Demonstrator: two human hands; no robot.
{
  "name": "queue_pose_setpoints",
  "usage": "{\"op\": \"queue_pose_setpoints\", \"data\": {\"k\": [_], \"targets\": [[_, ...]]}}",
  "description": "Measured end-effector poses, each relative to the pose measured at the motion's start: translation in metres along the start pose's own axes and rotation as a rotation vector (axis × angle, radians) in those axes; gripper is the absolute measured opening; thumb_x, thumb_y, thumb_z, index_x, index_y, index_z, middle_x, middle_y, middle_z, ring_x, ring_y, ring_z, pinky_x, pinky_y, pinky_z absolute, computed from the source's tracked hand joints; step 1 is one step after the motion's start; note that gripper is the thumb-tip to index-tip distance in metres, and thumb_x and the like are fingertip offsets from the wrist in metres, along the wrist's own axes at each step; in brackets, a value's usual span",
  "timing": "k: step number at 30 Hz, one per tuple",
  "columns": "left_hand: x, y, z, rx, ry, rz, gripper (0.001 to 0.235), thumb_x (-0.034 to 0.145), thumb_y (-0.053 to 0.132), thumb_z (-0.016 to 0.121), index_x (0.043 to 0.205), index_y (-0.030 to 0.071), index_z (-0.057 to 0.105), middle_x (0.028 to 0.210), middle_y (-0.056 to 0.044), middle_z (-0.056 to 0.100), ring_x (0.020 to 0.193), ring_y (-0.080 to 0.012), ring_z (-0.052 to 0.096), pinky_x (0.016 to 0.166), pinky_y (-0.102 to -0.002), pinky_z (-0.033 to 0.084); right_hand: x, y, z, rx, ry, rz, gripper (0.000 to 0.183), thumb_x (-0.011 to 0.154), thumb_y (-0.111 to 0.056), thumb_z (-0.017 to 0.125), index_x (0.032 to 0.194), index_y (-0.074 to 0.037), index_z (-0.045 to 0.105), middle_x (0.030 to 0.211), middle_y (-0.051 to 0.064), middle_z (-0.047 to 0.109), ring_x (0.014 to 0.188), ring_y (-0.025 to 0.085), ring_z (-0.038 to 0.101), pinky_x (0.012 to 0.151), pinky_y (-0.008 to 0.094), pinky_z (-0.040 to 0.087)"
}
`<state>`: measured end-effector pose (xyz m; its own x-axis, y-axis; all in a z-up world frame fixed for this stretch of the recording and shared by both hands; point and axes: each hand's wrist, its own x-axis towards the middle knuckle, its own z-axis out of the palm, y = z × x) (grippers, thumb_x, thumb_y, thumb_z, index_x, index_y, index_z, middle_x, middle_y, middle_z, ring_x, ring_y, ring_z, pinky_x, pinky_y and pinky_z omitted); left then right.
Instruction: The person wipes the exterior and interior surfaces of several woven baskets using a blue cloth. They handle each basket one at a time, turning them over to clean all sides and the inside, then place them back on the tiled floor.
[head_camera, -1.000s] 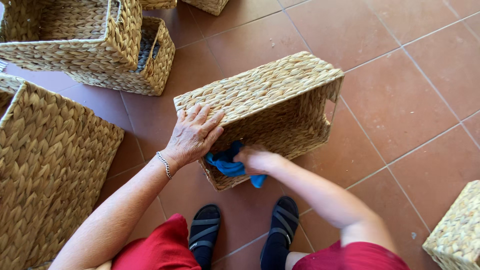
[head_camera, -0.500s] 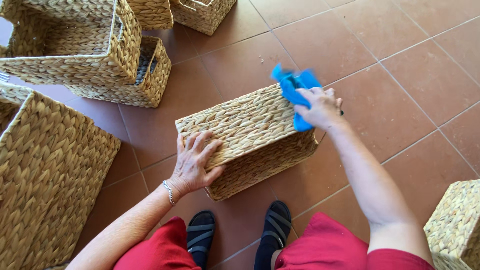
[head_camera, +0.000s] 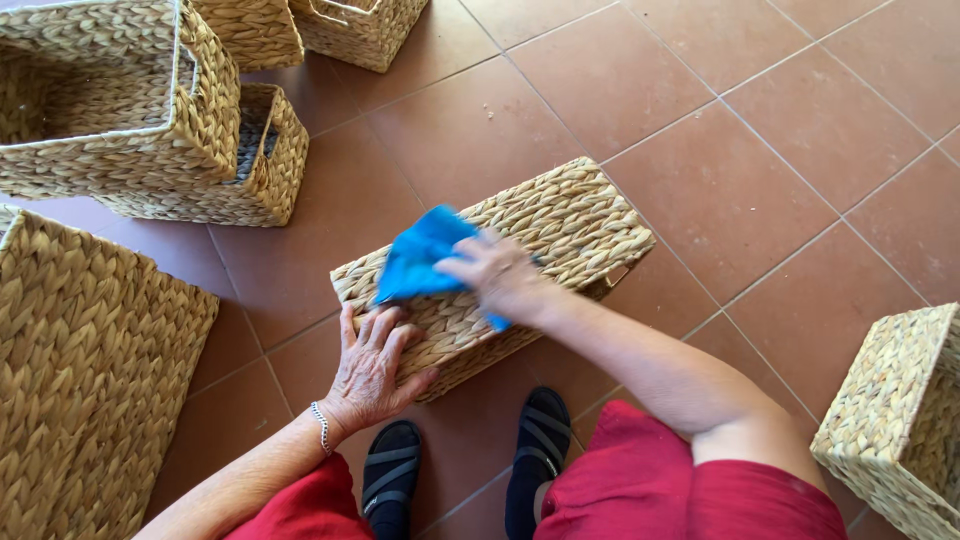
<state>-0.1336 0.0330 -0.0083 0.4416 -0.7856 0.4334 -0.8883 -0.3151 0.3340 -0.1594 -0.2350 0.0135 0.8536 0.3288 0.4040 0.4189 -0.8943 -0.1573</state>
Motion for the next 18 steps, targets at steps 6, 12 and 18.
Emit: {"op": "queue_pose_setpoints", "data": {"k": [6,12,18], "targets": [[0.001,-0.011,0.003,-0.025,-0.054,0.036,0.041,0.082,0.042,0.079,0.112,0.019,0.063,0.125,-0.004,0.056,0.126,-0.027,0.05,0.116,-0.058,0.025,-0.083,0.126,-0.048,-0.389,0.029,0.505,0.046,0.08,-0.003,0.068,0.122,-0.02,0.074,0.108,0.012,0.071,0.096,0.039,0.063,0.078,0.05,0.055],[-0.003,-0.049,0.012,0.06,0.164,-0.186,0.073,0.079,0.047,0.08,0.135,0.011,0.051,0.139,-0.016,0.05,0.133,-0.0351,0.044,0.112,-0.05,0.03,-0.149,0.192,-0.053,0.441,0.107,1.061,0.048,0.091,-0.017,0.07,0.138,-0.016,0.063,0.113,0.008,0.075,0.097,0.02,0.072,0.086,0.038,0.057],[-0.009,-0.069,0.005,-0.729,-0.042,-1.21,0.086,0.079,0.058,0.073,0.147,0.016,0.039,0.142,-0.012,0.053,0.125,-0.0331,0.05,0.095,-0.059,0.044,-0.154,0.209,-0.041,0.806,0.143,1.135,0.056,0.083,-0.016,0.079,0.135,-0.006,0.061,0.112,0.007,0.073,0.094,0.014,0.069,0.081,0.032,0.059]]}}
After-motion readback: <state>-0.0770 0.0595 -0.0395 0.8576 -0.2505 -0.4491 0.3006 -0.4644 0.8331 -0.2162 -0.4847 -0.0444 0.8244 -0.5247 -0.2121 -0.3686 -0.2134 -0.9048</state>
